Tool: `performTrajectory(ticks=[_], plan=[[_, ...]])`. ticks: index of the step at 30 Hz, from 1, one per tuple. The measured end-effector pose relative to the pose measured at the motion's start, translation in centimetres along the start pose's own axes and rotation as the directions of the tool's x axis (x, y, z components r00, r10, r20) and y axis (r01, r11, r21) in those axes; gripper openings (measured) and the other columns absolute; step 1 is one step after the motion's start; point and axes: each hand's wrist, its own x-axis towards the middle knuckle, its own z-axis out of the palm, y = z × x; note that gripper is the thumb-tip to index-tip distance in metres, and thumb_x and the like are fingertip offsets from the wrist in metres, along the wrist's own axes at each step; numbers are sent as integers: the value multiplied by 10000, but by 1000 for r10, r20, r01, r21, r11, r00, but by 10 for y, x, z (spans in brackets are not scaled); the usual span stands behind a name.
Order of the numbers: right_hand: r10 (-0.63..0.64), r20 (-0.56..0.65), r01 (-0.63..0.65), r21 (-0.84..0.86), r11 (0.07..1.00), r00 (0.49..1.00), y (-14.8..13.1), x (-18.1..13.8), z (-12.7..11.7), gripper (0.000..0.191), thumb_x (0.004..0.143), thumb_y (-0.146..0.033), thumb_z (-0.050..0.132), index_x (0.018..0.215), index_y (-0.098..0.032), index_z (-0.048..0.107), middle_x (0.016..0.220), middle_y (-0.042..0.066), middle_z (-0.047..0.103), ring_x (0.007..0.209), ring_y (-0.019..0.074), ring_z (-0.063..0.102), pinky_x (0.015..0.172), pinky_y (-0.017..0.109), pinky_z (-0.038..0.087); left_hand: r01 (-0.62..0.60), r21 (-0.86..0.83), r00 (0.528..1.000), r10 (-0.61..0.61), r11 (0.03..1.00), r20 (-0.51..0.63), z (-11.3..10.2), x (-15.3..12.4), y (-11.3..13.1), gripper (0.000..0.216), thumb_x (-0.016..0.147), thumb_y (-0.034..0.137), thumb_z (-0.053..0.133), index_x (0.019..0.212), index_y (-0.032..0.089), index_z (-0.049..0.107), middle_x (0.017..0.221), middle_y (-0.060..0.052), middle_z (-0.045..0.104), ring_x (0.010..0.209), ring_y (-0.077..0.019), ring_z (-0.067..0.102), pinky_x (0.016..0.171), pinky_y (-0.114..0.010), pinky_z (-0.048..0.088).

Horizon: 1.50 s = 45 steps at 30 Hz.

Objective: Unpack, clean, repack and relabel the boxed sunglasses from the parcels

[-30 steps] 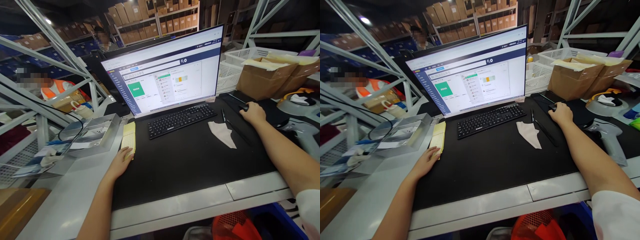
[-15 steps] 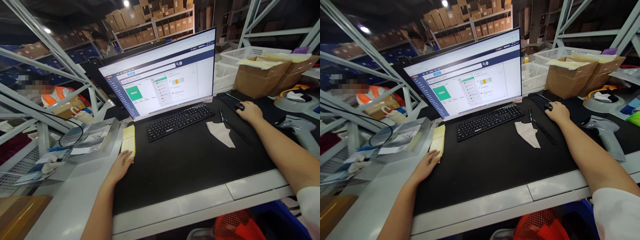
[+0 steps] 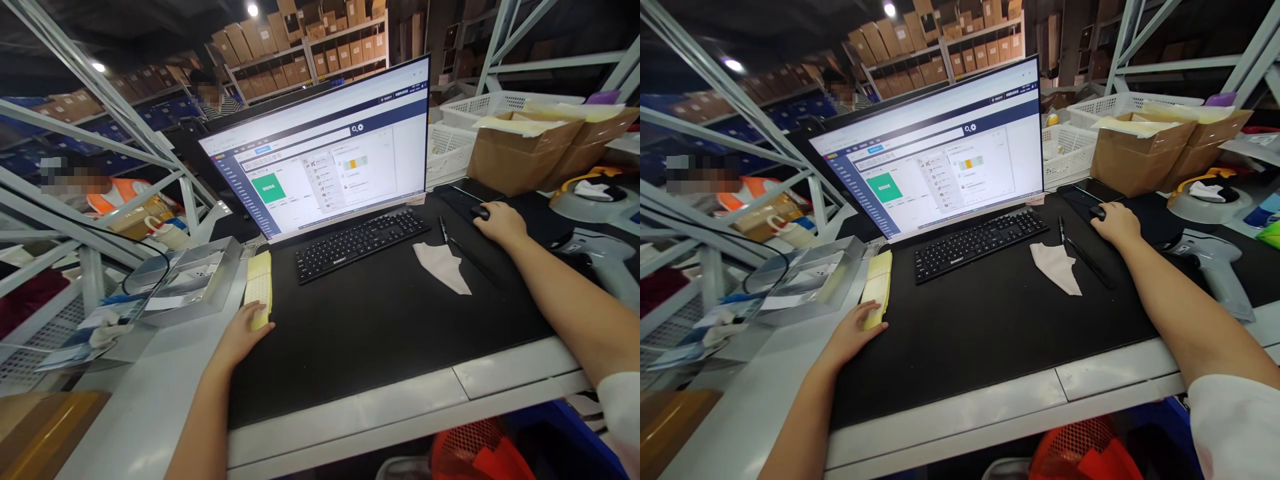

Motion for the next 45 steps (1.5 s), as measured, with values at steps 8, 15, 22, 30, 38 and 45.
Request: performTrajectory(ticks=[8,15,22,30,38,45], plan=[[2,5,-2,-5,1000,1000,1,1,0,581,906,-442,513,1409,-168,606,1479,141,566,1246,335,578,1039,417,466,72,88,997,-72,994,0,-9,-4,21,480,743,598,628,1029,221,712,1221,-125,740,1167,-342,688,1016,-444,547],[7,13,-7,-2,1000,1000,0,1,0,576,905,-440,520,1404,-166,608,1471,150,568,1237,338,579,1035,431,475,34,241,999,-33,970,-11,-7,-7,30,377,807,421,518,1067,225,708,1204,-117,743,1072,-319,710,915,-416,566],[13,12,-13,4,1000,1000,0,0,-1,589,902,-452,516,1416,-177,603,1486,143,561,1250,349,579,1036,440,476,-36,189,988,63,981,-144,-9,-6,27,341,863,388,421,892,237,726,1177,-116,747,1086,-285,704,992,-401,554],[7,6,-7,12,1000,1000,1,1,1,580,910,-442,509,1419,-179,597,1487,137,559,1260,338,568,1059,437,465,155,-67,984,-160,986,-81,-22,-8,12,625,802,654,538,1169,180,712,1056,-116,795,867,-276,755,817,-380,596],[3,-2,-3,10,1000,1000,3,3,4,547,918,-437,518,1396,-188,612,1466,148,572,1240,336,576,1044,440,473,87,3,996,-86,996,-5,-27,-7,17,715,713,903,493,716,243,766,1008,-107,803,923,-297,742,875,-384,577],[41,-5,-41,6,999,999,0,2,1,541,904,-459,532,1359,-176,607,1382,176,623,1191,358,615,967,449,512,83,-41,996,-81,996,44,-26,-7,19,819,678,971,446,735,227,784,1019,-143,781,979,-317,728,966,-436,569]])
